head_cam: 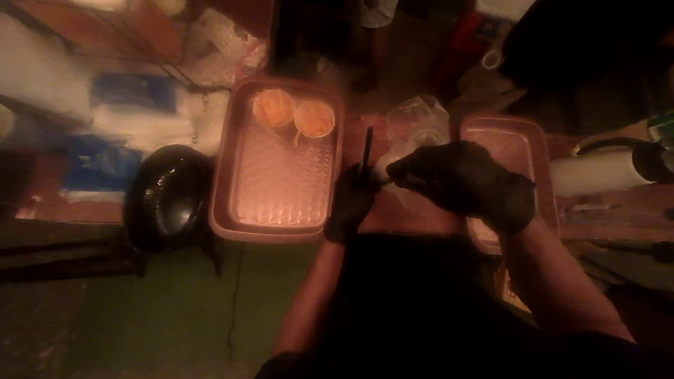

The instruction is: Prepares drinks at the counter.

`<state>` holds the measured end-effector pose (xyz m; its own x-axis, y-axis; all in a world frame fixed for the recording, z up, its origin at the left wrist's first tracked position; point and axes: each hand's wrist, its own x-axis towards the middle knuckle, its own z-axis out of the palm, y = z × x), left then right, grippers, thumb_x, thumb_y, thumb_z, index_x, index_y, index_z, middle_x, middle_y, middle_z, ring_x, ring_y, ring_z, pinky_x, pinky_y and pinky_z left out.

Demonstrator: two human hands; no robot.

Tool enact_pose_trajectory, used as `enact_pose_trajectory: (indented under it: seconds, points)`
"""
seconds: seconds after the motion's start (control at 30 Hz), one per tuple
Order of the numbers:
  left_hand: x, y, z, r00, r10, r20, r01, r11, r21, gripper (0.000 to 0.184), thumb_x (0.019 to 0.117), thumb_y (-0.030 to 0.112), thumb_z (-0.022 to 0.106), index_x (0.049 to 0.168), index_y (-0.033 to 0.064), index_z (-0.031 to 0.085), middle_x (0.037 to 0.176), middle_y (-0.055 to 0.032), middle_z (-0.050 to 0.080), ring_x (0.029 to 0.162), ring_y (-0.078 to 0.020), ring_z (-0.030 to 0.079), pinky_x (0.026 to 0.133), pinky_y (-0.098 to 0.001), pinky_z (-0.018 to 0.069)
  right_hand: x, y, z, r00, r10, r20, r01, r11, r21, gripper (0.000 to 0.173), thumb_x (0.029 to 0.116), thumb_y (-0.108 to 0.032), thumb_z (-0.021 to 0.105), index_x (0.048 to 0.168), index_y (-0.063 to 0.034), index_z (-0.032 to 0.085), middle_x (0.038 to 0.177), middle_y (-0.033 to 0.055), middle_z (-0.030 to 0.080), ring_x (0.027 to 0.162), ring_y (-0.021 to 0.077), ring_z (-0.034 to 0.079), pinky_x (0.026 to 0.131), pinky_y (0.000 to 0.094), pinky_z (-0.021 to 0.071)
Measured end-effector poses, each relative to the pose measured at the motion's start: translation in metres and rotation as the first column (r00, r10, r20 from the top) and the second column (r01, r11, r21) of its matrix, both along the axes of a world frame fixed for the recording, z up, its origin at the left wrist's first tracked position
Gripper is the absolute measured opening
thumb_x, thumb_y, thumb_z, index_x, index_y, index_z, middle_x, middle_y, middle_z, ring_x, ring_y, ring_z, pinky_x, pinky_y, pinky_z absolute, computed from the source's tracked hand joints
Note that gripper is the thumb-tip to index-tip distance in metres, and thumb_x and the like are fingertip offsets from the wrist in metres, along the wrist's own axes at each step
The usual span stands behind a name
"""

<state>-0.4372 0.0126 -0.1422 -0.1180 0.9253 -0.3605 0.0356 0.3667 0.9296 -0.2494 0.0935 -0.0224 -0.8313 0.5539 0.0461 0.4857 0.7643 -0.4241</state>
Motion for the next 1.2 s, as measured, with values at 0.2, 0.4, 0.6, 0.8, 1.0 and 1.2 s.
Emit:
enact_pose_trajectory:
  seconds: [0.2,0.4,0.6,0.8,1.0,1.2]
  points:
    - [0.005,0.006,0.018,0.999,0.033,-0.021,-0.035,0.994,-0.102,0.012,0.0997,0.014,0.064,0.108,0.0056,0.063,0.069,-0.0018,0.06,0.048,-0.0077,0.05,0.044,-0.0226,0.0431,-0.014,0.001,-0.028,0.992,-0.021,0.124,0.032,0.995,-0.091,0.021,0.0982,-0.027,0.065,0.116,-0.02,0.074,0.1,0.0023,0.074,0.084,0.0215,0.071,0.072,0.0483,0.0572]
    - [0.001,0.005,0.003,0.997,0.071,0.036,-0.067,0.993,-0.098,0.014,0.0968,0.012,0.068,0.108,0.0056,0.062,0.068,-0.0002,0.059,0.049,-0.0073,0.051,0.045,-0.023,0.0458,-0.021,-0.006,-0.027,0.992,-0.065,0.106,0.076,0.992,-0.104,0.022,0.0939,-0.021,0.071,0.116,-0.0182,0.075,0.101,0.0052,0.075,0.086,0.0257,0.073,0.073,0.052,0.0574]
    - [-0.019,-0.005,0.026,0.956,0.182,-0.231,-0.148,0.976,0.157,0.032,0.1002,0.027,0.064,0.127,0.0086,0.065,0.097,-0.0024,0.071,0.071,-0.0089,0.064,0.063,-0.0293,0.0554,0.035,-0.001,0.013,0.97,-0.221,-0.1,0.188,0.945,-0.268,0.044,0.1005,-0.025,0.064,0.144,-0.0196,0.058,0.109,0.0009,0.072,0.085,0.0121,0.069,0.076,0.036,0.061]
    - [-0.019,0.004,0.091,0.932,0.142,-0.332,0.111,0.763,0.637,0.034,0.1057,0.022,0.053,0.133,0.0008,0.056,0.123,-0.0057,0.067,0.087,-0.0028,0.063,0.07,-0.0204,0.0536,0.067,-0.001,0.037,0.774,-0.334,-0.538,0.271,0.943,-0.195,0.03,0.0997,-0.017,0.066,0.127,-0.0039,0.066,0.106,0.0005,0.072,0.085,0.0033,0.067,0.072,0.0195,0.0589]
    - [0.023,0.041,0.13,0.781,-0.084,-0.619,0.534,0.604,0.592,0.032,0.0989,0.018,0.059,0.126,0.0015,0.065,0.118,-0.0124,0.068,0.107,-0.0178,0.066,0.094,-0.0359,0.0554,0.037,-0.02,0.047,0.66,-0.2,-0.724,0.086,0.978,-0.191,0.032,0.09,-0.013,0.077,0.119,-0.0022,0.067,0.11,-0.004,0.067,0.088,-0.0052,0.06,0.077,0.0128,0.0543]
    - [0.021,0.058,0.132,0.78,-0.302,-0.548,0.609,0.567,0.554,0.046,0.1,0.025,0.065,0.141,0.0051,0.058,0.127,-0.0082,0.066,0.114,-0.0108,0.064,0.101,-0.0312,0.0548,0.051,-0.002,0.013,0.522,-0.057,-0.851,0.074,0.997,-0.021,0.019,0.0936,-0.01,0.072,0.112,-0.0059,0.072,0.114,-0.004,0.07,0.1,-0.0016,0.064,0.084,0.0143,0.0561]
